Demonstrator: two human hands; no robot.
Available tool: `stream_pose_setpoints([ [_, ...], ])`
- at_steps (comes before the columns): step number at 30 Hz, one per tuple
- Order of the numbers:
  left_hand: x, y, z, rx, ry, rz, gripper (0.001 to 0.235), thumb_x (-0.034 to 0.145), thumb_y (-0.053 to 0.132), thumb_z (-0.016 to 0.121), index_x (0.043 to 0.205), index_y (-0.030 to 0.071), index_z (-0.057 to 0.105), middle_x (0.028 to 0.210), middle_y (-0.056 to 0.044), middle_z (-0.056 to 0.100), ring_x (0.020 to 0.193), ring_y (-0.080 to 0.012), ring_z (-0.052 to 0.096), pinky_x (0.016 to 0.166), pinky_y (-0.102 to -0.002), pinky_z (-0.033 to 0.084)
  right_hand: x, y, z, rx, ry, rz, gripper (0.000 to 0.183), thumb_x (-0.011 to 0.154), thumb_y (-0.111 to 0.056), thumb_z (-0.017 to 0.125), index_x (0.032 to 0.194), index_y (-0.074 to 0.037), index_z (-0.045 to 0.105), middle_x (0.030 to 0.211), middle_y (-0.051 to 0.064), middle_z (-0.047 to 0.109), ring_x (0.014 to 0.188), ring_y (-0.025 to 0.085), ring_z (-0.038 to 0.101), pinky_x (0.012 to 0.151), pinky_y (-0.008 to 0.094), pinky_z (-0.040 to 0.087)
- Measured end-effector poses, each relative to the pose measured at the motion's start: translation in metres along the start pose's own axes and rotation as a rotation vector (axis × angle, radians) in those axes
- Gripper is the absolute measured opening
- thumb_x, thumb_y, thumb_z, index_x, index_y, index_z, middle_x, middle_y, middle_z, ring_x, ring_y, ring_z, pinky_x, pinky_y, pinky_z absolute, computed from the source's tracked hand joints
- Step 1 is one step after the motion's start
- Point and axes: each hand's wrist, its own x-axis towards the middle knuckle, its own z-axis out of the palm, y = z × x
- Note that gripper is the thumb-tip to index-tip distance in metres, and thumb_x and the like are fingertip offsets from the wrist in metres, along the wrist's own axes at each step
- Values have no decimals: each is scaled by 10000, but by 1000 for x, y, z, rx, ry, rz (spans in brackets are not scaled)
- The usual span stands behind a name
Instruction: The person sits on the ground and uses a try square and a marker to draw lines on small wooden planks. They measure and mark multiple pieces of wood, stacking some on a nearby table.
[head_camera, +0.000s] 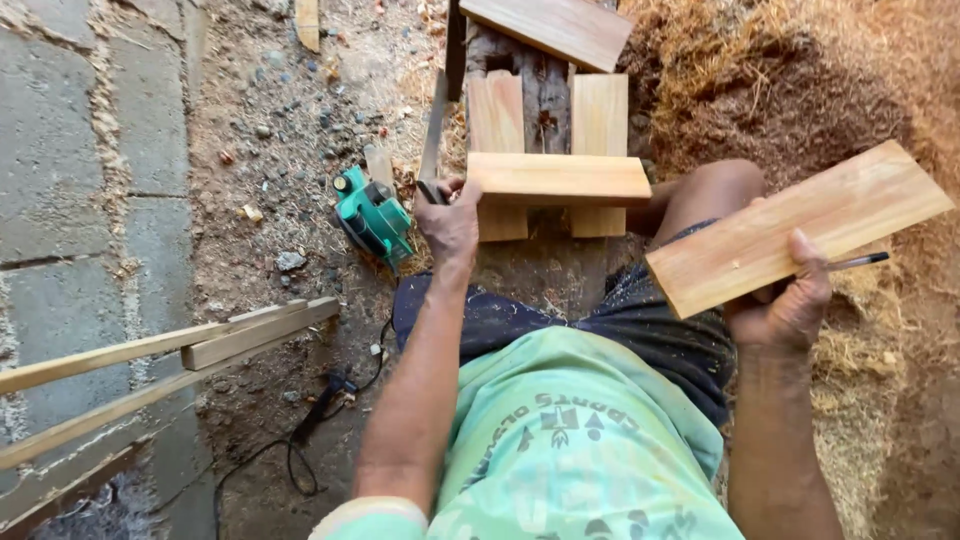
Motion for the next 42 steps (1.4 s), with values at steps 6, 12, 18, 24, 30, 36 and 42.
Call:
stream_pose_setpoints([
  [6,-35,-13,-53,399,-26,134,279,888,198,784,874,98,524,757,-15,588,614,-140,588,515,-306,544,36,35,-61,8,102,29,619,961,-207,815,1398,45,456,1000,31,498,970,153,491,1067,437,542],
  [12,-66,-8,-80,63,44,-41,333,943,202,766,874,90,460,797,-37,637,596,-122,639,482,-261,547,30,74,29,-108,243,213,701,798,-286,789,1371,-54,458,1230,107,626,1141,249,638,1052,501,551],
  [18,-78,-14,-65,-201,-26,28,323,969,187,728,932,95,421,959,-103,732,716,-114,708,600,-248,607,61,168,7,-29,158,332,514,937,-346,761,1279,-63,502,1071,66,580,807,171,512,782,387,517],
  [24,-78,1,-56,-166,-148,74,315,1010,240,694,930,101,424,1115,-147,760,792,-90,655,648,-220,585,25,154,72,-141,184,384,372,953,-325,725,1162,-95,520,883,-3,566,539,76,402,629,308,477],
  [30,-76,9,-53,-158,-184,123,294,998,212,708,942,88,448,1172,-169,743,813,-99,609,676,-253,559,20,159,75,-184,62,357,350,943,-309,746,1098,-102,511,823,-14,519,483,87,345,588,341,475],
  [36,-69,7,-56,-168,-182,199,295,989,169,726,955,76,448,1201,-183,724,948,-133,671,791,-258,596,18,156,77,-242,-7,412,348,900,-341,795,1058,-123,574,787,-55,532,460,71,323,532,295,444],
  [42,-43,4,-58,94,-144,283,283,943,132,736,934,87,457,1176,-128,747,875,-161,707,735,-290,596,20,150,88,-570,-43,511,481,843,-485,794,1069,-93,632,850,15,705,456,61,397,457,272,404],
])
